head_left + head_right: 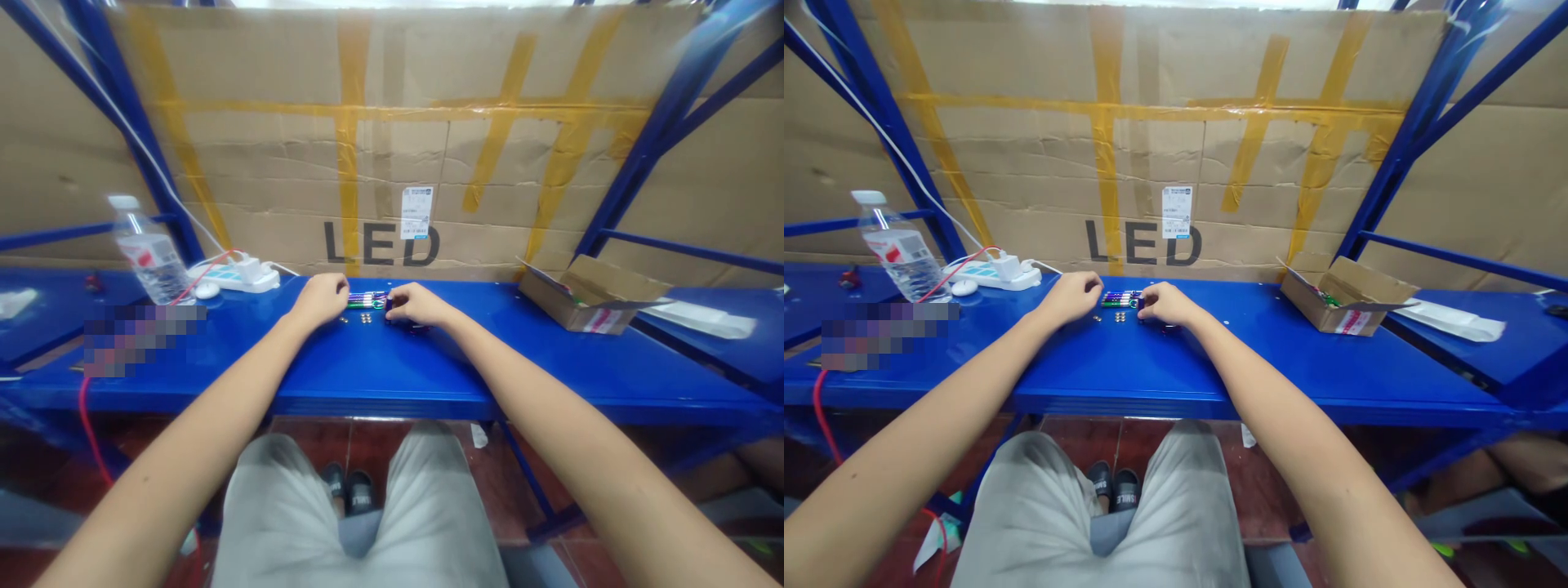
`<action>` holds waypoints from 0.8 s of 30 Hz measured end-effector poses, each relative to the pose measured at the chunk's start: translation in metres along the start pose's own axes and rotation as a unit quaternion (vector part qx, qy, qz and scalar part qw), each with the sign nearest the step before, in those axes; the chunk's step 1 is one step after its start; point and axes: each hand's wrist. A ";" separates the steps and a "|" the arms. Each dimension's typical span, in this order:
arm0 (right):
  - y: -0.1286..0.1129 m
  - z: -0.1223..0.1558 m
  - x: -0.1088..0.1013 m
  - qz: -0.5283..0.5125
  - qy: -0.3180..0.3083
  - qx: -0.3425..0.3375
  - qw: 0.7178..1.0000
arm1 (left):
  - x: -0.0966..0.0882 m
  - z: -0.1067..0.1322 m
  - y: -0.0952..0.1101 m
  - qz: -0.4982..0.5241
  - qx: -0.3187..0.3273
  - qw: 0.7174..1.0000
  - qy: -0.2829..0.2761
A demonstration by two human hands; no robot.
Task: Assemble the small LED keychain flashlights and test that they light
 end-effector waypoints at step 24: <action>-0.004 0.001 0.006 0.070 -0.030 -0.078 0.994 | -0.013 0.001 -0.011 0.035 0.012 0.961 -0.275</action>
Point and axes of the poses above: each hand's wrist, its own z-axis away from the middle knuckle, its own x-axis out of the palm, y = z × x
